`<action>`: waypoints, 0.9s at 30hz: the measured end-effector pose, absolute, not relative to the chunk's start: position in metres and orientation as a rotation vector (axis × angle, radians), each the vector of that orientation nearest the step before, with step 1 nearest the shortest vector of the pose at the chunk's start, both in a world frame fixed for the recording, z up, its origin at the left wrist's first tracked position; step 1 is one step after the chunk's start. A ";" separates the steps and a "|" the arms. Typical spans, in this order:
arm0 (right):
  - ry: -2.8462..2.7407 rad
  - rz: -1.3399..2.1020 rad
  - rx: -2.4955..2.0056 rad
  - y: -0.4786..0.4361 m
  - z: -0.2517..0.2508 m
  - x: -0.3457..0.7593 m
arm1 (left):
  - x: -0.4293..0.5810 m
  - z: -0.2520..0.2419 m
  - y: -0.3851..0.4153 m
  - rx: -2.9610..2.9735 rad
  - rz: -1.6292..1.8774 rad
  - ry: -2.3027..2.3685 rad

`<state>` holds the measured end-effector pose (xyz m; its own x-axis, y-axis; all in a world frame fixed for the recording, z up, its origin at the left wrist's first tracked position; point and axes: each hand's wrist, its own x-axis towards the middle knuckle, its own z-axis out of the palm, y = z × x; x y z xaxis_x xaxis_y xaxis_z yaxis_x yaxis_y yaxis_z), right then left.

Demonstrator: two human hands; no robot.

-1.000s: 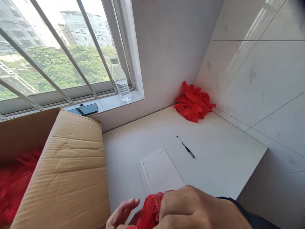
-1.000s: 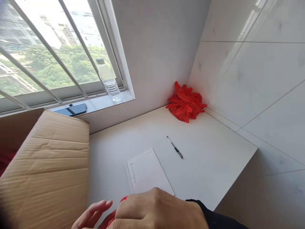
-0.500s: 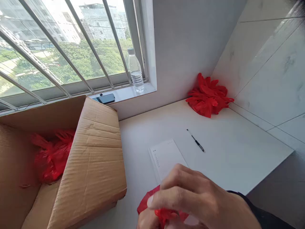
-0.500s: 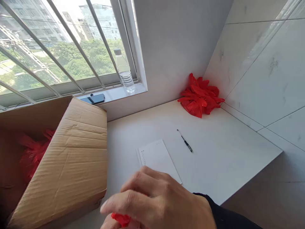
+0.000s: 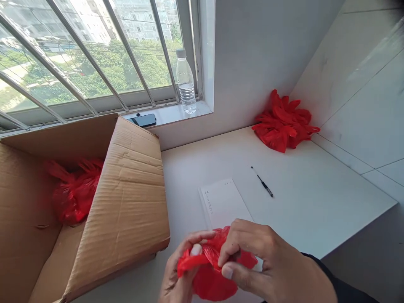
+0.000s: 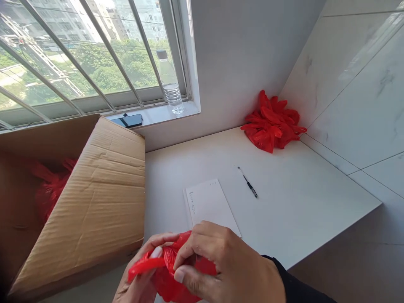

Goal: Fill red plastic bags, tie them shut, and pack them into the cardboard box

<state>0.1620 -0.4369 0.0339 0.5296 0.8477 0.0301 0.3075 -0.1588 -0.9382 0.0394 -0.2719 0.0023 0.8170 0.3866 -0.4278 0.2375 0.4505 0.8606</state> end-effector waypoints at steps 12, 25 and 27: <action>-0.937 0.603 -1.584 -0.433 0.027 0.160 | 0.045 0.004 -0.280 1.014 0.155 0.730; -0.953 0.937 -1.580 -0.420 -0.006 0.178 | 0.037 0.002 -0.259 1.674 0.195 0.301; -0.931 0.964 -1.598 -0.419 -0.009 0.177 | 0.037 -0.010 -0.261 1.843 0.403 0.234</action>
